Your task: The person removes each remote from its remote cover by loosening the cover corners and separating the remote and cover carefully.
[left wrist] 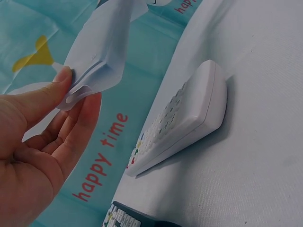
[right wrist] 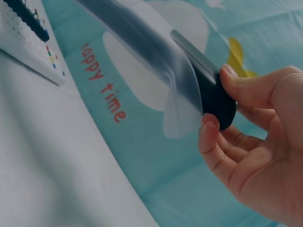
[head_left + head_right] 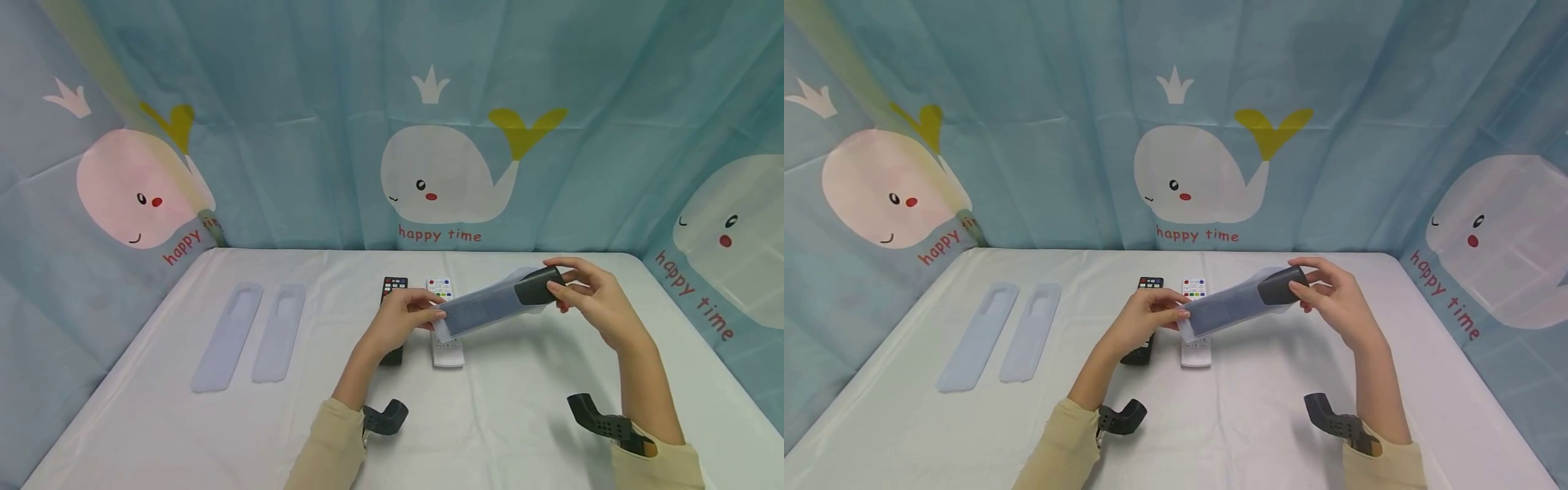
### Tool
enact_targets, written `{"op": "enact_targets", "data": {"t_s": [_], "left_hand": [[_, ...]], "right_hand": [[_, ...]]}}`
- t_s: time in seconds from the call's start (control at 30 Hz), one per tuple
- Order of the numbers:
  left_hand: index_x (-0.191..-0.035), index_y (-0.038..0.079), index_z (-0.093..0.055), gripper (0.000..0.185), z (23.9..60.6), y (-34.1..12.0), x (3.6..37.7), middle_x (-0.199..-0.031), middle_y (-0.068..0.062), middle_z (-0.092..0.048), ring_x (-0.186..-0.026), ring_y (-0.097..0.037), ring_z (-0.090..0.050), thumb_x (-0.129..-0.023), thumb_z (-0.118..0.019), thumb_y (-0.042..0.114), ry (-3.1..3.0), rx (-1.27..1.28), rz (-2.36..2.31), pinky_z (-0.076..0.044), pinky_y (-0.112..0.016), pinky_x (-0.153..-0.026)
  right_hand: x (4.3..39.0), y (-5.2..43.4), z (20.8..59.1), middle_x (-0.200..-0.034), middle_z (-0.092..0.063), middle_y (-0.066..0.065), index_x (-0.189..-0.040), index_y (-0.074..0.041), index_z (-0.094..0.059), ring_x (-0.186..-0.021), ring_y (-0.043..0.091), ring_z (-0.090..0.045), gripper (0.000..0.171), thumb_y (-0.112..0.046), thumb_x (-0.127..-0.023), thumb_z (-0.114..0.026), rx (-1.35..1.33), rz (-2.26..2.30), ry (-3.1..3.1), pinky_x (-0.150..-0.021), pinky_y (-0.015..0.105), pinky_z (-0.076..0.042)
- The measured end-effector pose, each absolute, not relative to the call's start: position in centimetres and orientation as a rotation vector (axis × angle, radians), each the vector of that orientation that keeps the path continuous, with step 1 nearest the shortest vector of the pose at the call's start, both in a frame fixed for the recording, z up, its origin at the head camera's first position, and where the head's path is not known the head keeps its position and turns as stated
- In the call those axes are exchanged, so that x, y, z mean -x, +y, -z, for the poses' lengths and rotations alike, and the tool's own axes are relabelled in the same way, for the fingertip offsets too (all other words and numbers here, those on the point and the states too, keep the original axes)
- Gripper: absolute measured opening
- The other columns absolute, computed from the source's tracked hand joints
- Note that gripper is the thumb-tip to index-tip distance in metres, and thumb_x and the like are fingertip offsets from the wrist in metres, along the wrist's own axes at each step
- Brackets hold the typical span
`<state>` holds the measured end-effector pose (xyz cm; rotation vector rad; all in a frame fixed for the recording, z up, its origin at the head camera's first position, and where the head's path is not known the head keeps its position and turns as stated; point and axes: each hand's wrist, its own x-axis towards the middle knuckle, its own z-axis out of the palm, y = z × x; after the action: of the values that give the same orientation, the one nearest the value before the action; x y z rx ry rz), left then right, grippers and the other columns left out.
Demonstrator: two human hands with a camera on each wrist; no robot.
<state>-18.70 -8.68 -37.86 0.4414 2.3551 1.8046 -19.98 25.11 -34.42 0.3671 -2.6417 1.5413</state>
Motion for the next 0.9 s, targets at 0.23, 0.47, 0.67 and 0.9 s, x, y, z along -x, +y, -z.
{"op": "enact_targets", "data": {"t_s": [0.23,0.47,0.67,0.9], "left_hand": [[-0.121,-0.004,-0.074,0.024,37.82,-8.72,18.76,-0.108,-0.018,-0.075,-0.083,-0.014,-0.071,-0.098,-0.074,0.005,2.359,-0.441,-1.799,-0.065,-0.045,-0.086],[-0.120,-0.004,-0.074,0.024,37.80,-8.86,18.78,-0.110,-0.018,-0.075,-0.084,-0.014,-0.071,-0.099,-0.074,0.006,2.363,-0.432,-1.791,-0.065,-0.044,-0.086],[-0.120,-0.004,-0.075,0.023,37.62,-8.98,18.68,-0.109,-0.019,-0.075,-0.084,-0.014,-0.071,-0.099,-0.073,0.005,2.362,-0.431,-1.794,-0.065,-0.043,-0.085],[-0.120,-0.004,-0.075,0.024,37.72,-9.13,18.85,-0.106,-0.018,-0.075,-0.082,-0.013,-0.070,-0.099,-0.073,0.005,2.367,-0.430,-1.786,-0.065,-0.040,-0.084]], "right_hand": [[19.98,25.42,34.45,-0.101,-0.065,-0.007,-0.136,-0.027,-0.064,-0.073,0.011,-0.068,0.035,-0.013,-0.104,-0.068,-0.379,-1.554,-2.621,-0.070,0.025,-0.053],[19.98,25.53,34.44,-0.100,-0.065,-0.007,-0.135,-0.029,-0.064,-0.074,0.011,-0.069,0.035,-0.014,-0.104,-0.068,-0.373,-1.566,-2.621,-0.070,0.024,-0.053],[19.95,25.56,34.44,-0.100,-0.064,-0.006,-0.141,-0.017,-0.061,-0.075,0.010,-0.069,0.037,-0.015,-0.105,-0.068,-0.344,-1.540,-2.638,-0.071,0.024,-0.052],[19.90,25.62,34.37,-0.100,-0.064,-0.005,-0.143,-0.009,-0.059,-0.076,0.010,-0.069,0.040,-0.015,-0.105,-0.067,-0.327,-1.520,-2.641,-0.072,0.024,-0.053]]}}
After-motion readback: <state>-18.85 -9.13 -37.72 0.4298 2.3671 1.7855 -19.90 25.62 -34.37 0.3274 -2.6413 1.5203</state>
